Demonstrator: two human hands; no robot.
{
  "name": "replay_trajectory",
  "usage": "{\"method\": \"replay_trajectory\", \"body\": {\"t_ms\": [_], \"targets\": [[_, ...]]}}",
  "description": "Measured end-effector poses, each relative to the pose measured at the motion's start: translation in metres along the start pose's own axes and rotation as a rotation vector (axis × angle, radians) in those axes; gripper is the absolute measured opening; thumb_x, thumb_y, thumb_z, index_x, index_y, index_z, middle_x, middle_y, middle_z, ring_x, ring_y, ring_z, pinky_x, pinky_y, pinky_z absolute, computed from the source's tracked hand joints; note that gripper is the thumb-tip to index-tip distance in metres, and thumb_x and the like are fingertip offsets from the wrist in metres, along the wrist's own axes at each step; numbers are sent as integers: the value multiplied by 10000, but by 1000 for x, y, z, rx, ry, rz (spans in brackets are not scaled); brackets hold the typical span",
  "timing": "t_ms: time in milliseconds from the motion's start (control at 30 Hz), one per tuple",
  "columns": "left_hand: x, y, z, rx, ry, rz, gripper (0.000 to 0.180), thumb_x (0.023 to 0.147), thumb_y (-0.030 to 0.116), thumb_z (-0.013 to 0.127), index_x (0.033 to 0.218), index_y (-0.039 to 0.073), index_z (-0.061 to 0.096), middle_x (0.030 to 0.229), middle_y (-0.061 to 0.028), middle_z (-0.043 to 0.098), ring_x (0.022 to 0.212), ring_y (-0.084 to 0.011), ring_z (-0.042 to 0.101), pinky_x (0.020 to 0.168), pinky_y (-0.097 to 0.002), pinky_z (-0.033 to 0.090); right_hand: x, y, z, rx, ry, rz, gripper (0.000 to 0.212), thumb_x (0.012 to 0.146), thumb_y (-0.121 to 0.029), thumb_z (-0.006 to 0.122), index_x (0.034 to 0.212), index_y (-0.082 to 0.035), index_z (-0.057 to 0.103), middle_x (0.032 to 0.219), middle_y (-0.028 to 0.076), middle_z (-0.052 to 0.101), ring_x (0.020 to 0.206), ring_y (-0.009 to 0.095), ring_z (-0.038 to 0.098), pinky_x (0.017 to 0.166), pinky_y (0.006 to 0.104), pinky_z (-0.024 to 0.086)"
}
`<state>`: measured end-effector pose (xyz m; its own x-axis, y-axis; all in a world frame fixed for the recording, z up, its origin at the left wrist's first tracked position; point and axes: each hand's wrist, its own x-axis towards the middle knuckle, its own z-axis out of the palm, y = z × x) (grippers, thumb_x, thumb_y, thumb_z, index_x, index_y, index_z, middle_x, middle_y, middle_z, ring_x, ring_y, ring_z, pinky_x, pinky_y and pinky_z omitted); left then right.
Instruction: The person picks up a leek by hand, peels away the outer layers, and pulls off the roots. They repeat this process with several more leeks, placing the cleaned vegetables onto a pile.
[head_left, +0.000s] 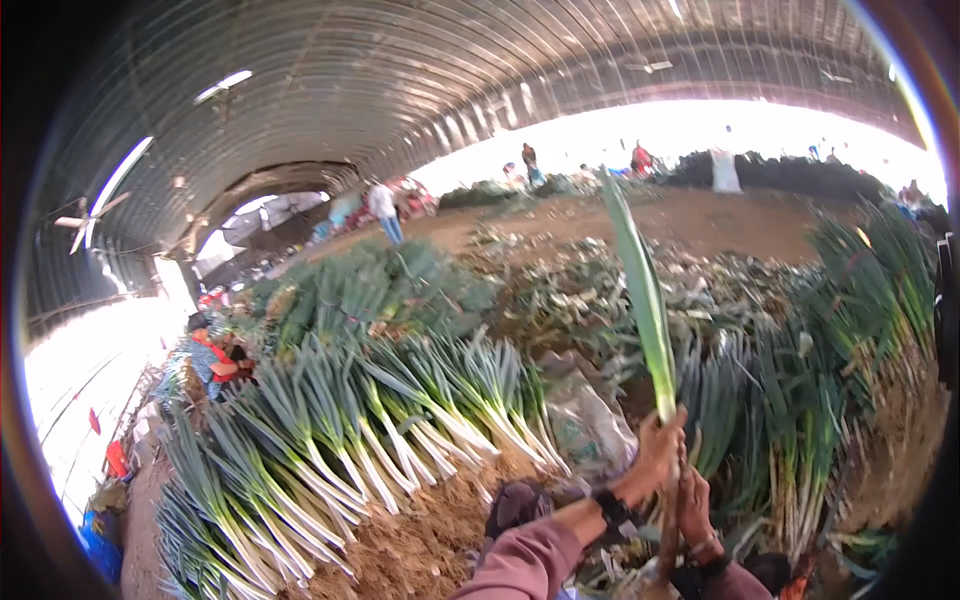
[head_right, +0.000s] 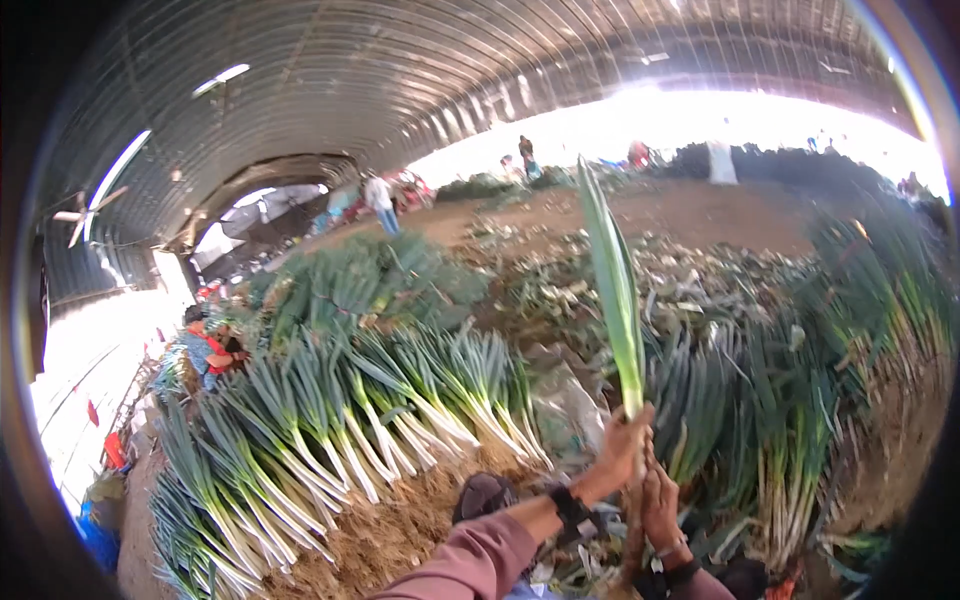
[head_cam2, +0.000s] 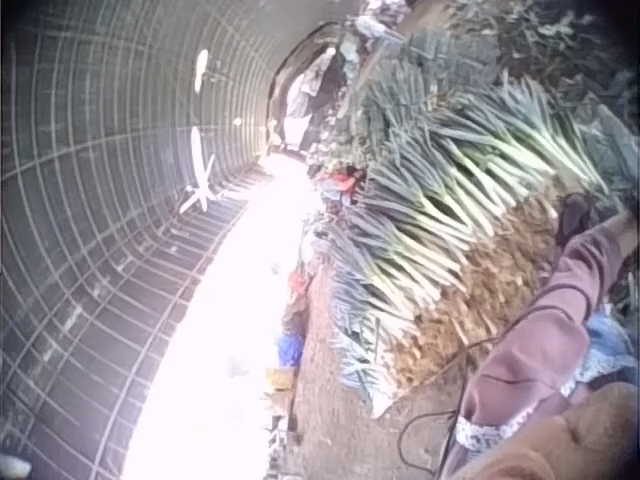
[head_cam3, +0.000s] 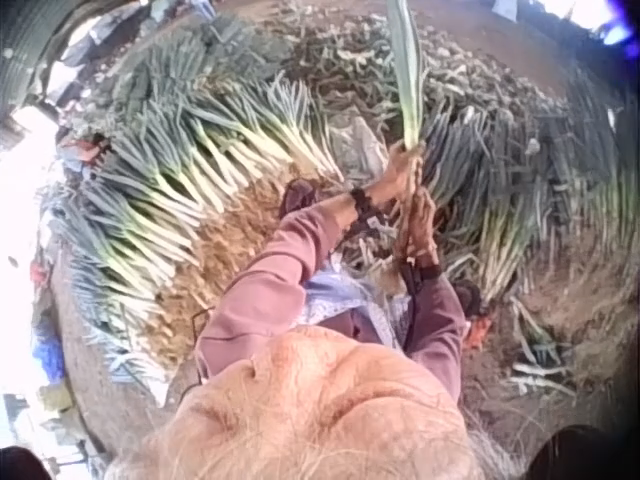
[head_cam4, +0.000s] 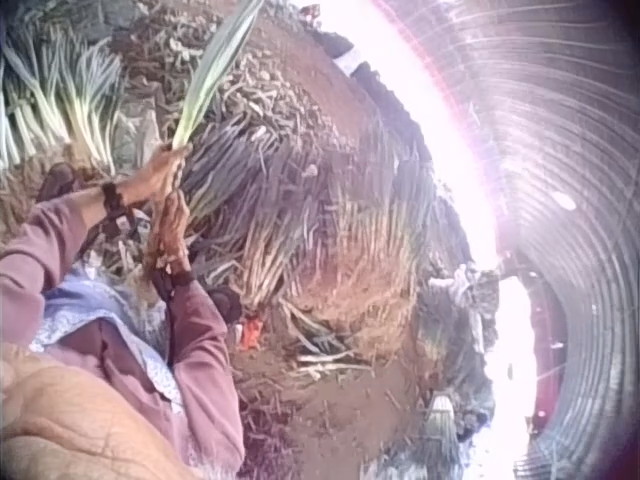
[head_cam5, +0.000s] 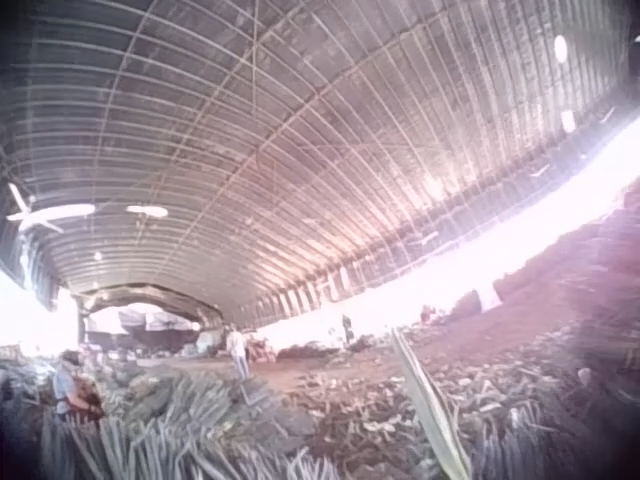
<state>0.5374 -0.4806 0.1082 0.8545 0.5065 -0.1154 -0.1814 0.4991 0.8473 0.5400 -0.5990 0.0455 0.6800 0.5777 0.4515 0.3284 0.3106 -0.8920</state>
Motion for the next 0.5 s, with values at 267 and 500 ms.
{"method": "replay_trajectory", "body": {"t_ms": [267, 500], "targets": [[53, 56, -50, -61, -14, -57, 262, 881, 309, 587, 798, 84, 483, 571, 2, 449, 412, -122, 427, 353, -284, 384, 10, -6, 20, -562, -232, 30, 394, 867, -417, 564, 988, -42, 565, 652, 194, 555, 615, 362, 585, 532, 412, 440], [116, 61, -116, -200, 176, -127, 318, 852, 307, 644, 858, 67, 435, 584, -25, 451, 429, -139, 438, 401, -301, 416, -82, -77, 20, -514, -174, 333, 160, 843, -76, 614, 978, 11, 609, 601, 145, 525, 500, 219, 559, 480, 306, 421]]}}
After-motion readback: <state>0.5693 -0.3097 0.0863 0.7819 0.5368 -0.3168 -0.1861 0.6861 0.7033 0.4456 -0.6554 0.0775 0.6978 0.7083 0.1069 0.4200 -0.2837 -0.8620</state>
